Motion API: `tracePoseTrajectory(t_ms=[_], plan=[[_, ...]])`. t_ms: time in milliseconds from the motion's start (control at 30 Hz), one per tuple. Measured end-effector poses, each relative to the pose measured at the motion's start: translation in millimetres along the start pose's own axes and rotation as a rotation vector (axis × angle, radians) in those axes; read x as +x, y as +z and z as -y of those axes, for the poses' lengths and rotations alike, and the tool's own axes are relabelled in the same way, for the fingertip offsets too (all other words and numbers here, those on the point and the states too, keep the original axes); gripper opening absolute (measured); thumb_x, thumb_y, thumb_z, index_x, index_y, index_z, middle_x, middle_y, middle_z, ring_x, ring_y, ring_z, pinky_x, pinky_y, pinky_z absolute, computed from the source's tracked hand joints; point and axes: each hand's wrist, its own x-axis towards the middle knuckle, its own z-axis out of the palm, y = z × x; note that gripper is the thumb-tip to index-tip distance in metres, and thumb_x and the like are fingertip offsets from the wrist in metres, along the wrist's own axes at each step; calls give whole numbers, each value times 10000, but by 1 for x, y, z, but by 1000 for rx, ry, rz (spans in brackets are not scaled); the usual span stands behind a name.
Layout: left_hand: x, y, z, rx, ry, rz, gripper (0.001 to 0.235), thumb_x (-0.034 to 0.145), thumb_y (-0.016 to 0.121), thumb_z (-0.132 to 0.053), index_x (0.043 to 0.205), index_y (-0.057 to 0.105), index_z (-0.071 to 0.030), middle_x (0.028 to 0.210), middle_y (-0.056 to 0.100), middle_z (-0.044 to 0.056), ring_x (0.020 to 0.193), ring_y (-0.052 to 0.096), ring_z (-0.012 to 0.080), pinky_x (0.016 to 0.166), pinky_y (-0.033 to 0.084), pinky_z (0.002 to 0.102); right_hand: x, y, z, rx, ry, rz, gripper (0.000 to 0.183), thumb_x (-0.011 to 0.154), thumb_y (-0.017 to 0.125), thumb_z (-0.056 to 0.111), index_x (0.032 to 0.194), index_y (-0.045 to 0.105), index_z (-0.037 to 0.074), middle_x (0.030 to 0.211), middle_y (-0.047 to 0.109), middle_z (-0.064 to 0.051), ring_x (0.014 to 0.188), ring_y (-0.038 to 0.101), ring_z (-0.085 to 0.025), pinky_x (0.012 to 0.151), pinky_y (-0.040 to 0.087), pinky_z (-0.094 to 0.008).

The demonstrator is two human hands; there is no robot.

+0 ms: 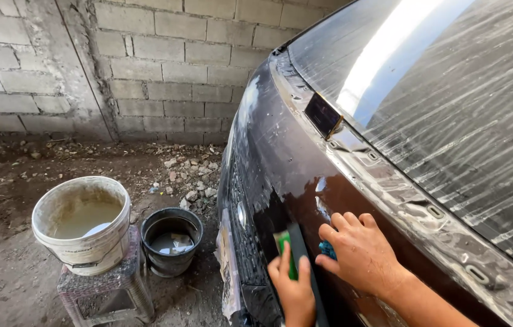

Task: The recorder is wet-sanding the hood of a vehicle to prepare it for painting or detailing.

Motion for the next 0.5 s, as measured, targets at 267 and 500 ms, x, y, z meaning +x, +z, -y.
tracePoseTrajectory(t_ms=[267,500], plan=[[66,7,4,48,-188,-25,567,914,715,-347,1435,609,-150,1158,556,123,1093,558,261,1000,439,347,1,20,-5,-39,-278,-82,425,670,808,426,1019,682,219,1125,566,-36,1117,514,-297,913,389,-462],[27,-12,13,-65,-243,34,569,867,769,-295,1394,625,-138,1177,552,107,1088,578,246,1002,457,339,27,49,5,-85,-323,-8,148,856,710,314,873,657,177,987,583,-40,936,571,-258,744,456,-415]])
